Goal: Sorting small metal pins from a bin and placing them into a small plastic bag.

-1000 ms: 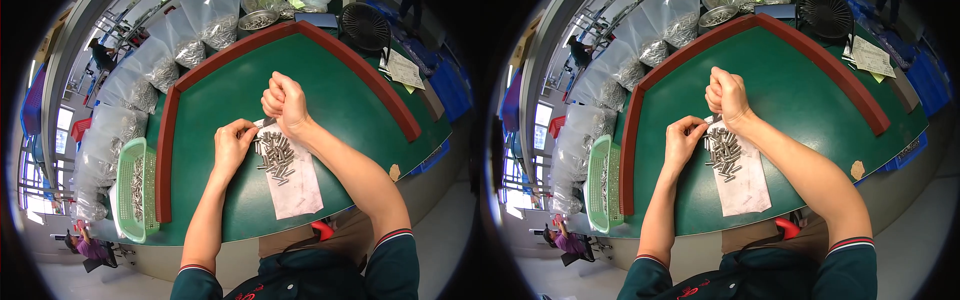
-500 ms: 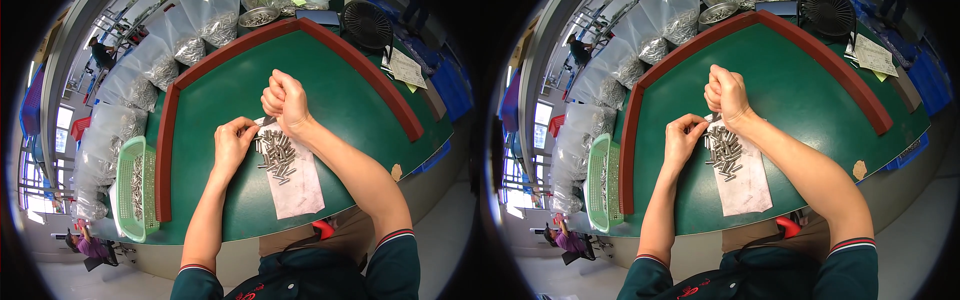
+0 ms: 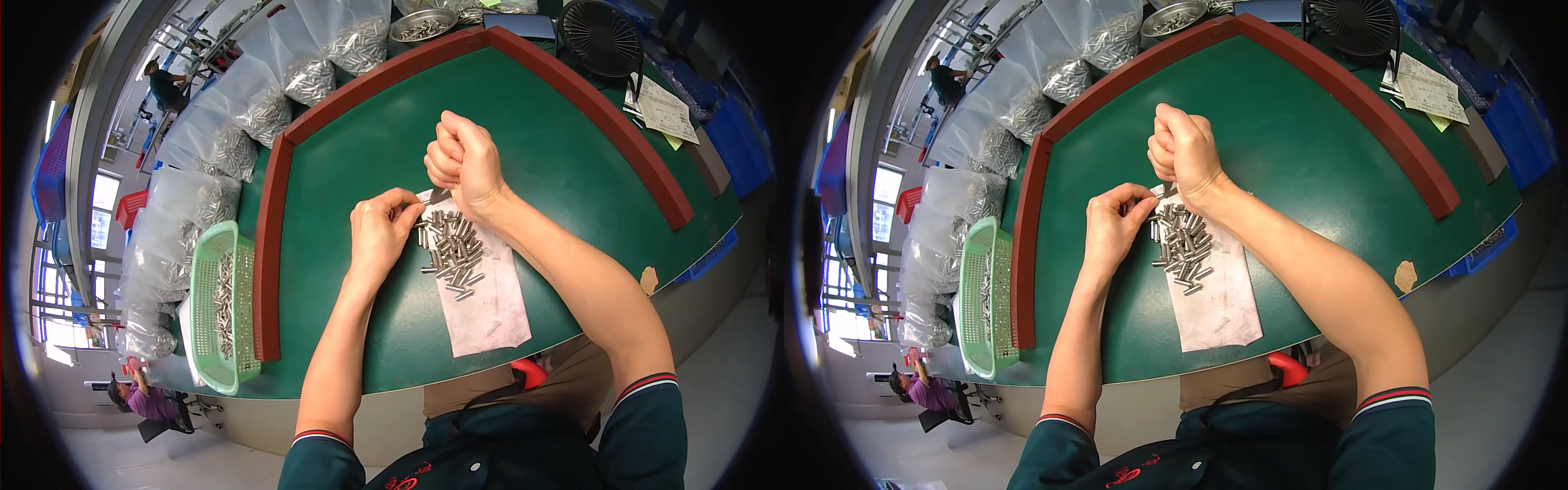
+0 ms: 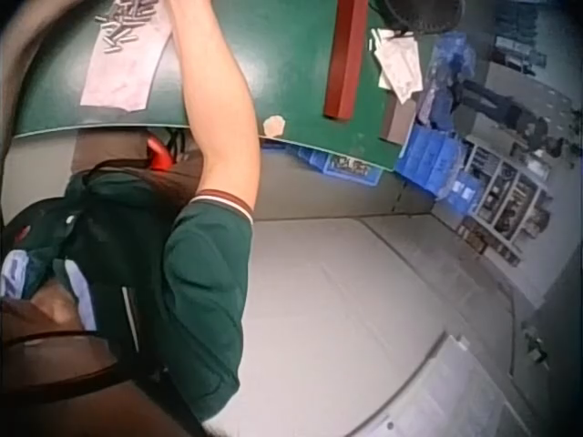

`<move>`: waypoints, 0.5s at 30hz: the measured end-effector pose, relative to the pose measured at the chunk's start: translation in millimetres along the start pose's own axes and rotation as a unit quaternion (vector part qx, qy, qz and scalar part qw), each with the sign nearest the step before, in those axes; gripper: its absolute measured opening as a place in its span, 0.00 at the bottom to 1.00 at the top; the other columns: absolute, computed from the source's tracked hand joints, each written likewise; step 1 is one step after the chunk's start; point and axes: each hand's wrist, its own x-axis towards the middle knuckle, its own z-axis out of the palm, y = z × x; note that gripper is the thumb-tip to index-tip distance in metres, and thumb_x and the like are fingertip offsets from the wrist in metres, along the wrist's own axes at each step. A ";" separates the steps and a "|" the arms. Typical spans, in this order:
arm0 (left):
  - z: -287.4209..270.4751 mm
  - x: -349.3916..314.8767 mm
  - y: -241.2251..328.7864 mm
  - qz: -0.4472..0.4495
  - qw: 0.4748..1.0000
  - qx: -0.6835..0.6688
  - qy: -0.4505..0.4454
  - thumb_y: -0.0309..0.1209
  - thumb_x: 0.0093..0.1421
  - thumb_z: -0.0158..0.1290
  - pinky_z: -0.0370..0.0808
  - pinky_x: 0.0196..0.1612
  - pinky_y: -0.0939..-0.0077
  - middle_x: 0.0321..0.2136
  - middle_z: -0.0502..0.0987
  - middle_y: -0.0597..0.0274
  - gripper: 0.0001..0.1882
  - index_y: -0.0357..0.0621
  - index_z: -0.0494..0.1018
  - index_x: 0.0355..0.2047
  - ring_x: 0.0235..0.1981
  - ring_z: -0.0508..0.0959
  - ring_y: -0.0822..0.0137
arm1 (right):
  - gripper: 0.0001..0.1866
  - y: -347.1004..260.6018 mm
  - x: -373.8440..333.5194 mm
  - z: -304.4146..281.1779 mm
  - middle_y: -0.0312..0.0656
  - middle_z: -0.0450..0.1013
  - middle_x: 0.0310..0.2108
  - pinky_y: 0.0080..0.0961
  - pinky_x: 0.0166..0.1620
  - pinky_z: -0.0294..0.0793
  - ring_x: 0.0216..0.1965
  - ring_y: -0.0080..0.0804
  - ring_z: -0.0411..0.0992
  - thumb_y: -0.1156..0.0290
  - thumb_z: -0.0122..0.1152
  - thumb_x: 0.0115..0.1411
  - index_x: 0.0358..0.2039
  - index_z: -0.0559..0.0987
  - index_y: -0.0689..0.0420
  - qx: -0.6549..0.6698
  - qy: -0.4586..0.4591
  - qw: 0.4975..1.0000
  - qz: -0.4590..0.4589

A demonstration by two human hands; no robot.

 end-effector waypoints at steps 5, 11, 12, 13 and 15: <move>-0.1 1.5 0.9 0.005 1.000 0.007 -0.003 0.28 0.46 0.57 0.63 0.18 0.73 0.09 0.67 0.59 0.06 0.38 0.75 0.22 0.11 0.65 0.68 | 0.22 2.6 0.7 0.9 0.28 0.47 0.05 0.19 0.12 0.39 0.07 0.16 0.42 0.63 0.40 0.59 0.08 0.53 0.50 0.007 -0.012 1.000 -0.009; 1.1 4.1 1.6 -0.006 1.000 -0.010 -0.010 0.27 0.46 0.57 0.63 0.18 0.73 0.09 0.67 0.59 0.05 0.37 0.75 0.22 0.11 0.65 0.70 | 0.23 8.5 -1.6 10.7 0.29 0.46 0.05 0.19 0.14 0.39 0.09 0.17 0.41 0.63 0.38 0.60 0.09 0.52 0.51 -0.092 -0.016 0.994 -0.061; 1.4 4.6 2.4 -0.012 1.000 -0.012 -0.013 0.27 0.46 0.57 0.62 0.18 0.73 0.09 0.67 0.60 0.05 0.37 0.75 0.22 0.11 0.65 0.70 | 0.23 7.4 -1.5 10.2 0.29 0.46 0.05 0.19 0.14 0.39 0.09 0.17 0.41 0.63 0.38 0.60 0.09 0.52 0.51 -0.093 -0.016 0.994 -0.061; 1.6 5.1 3.0 -0.019 1.000 -0.014 -0.015 0.26 0.46 0.57 0.62 0.18 0.74 0.09 0.66 0.60 0.05 0.37 0.75 0.22 0.11 0.65 0.70 | 0.23 6.5 -1.6 9.4 0.29 0.46 0.05 0.19 0.14 0.39 0.09 0.17 0.41 0.63 0.38 0.60 0.09 0.52 0.51 -0.089 -0.015 0.994 -0.058; 0.3 3.1 1.7 -0.013 1.000 -0.021 -0.006 0.26 0.45 0.57 0.62 0.18 0.74 0.09 0.66 0.60 0.05 0.37 0.75 0.21 0.11 0.64 0.70 | 0.23 8.2 -0.3 9.6 0.29 0.46 0.05 0.19 0.14 0.39 0.09 0.17 0.41 0.64 0.38 0.60 0.09 0.52 0.51 -0.084 -0.019 0.995 -0.055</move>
